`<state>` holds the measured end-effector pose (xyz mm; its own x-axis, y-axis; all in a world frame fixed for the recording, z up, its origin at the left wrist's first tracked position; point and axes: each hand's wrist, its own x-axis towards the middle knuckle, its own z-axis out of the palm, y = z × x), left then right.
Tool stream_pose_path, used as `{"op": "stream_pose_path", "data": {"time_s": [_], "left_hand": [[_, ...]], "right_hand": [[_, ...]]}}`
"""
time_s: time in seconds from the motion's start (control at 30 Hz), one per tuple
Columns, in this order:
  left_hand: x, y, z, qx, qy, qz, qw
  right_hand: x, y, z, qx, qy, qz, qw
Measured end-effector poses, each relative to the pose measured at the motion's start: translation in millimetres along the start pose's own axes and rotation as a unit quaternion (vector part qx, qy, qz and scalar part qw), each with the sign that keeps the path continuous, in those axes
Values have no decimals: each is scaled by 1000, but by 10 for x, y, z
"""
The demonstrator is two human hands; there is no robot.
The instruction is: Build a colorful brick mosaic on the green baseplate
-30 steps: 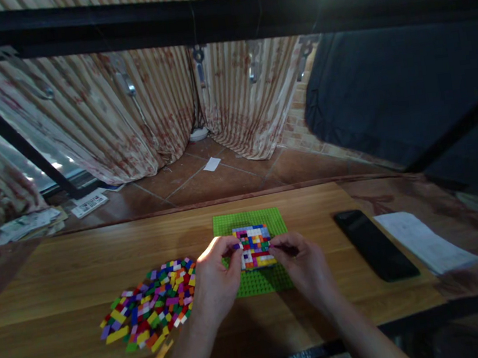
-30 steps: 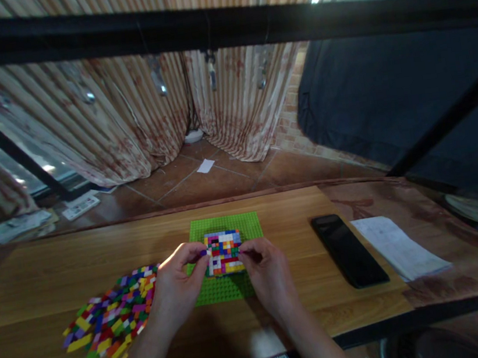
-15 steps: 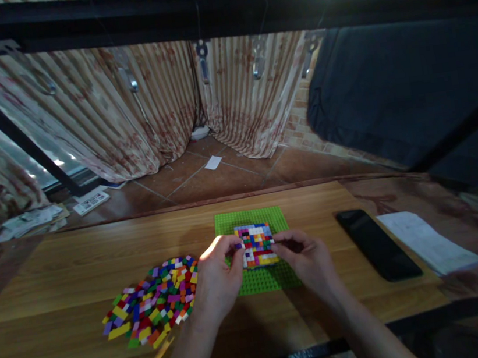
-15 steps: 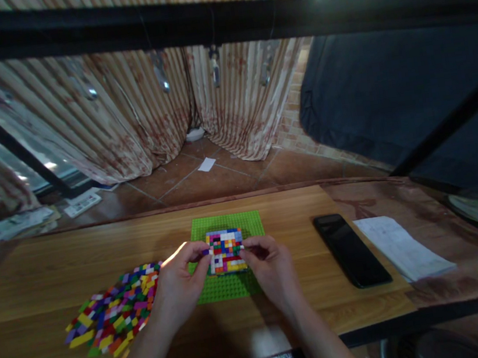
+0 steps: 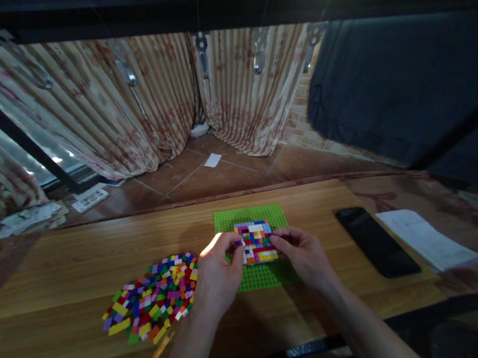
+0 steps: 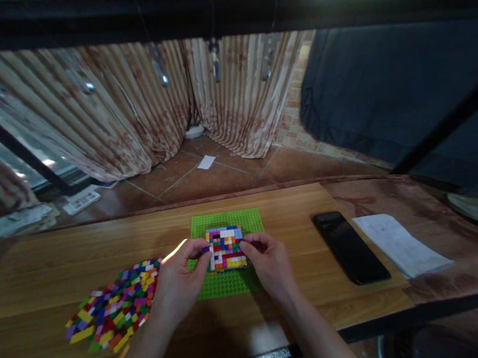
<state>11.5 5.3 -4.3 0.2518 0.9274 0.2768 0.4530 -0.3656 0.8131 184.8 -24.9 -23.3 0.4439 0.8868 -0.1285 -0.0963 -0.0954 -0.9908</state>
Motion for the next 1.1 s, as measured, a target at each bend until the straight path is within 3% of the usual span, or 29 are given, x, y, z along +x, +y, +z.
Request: {"op": "stream_pose_path", "data": {"time_s": [0.4, 0.7, 0.93, 1.1], "left_hand": [[-5, 15, 23, 4, -7, 6, 1000], [-14, 21, 71, -1, -4, 66, 998], [-6, 63, 117, 15, -3, 69, 997], [-10, 83, 183, 32, 8, 77, 996]], "right_hand": [[27, 5, -27, 45, -7, 35, 998], [37, 7, -29, 58, -24, 44, 997], [72, -75, -79, 59, 40, 38, 997], [44, -103, -25, 47, 16, 41, 998]]}}
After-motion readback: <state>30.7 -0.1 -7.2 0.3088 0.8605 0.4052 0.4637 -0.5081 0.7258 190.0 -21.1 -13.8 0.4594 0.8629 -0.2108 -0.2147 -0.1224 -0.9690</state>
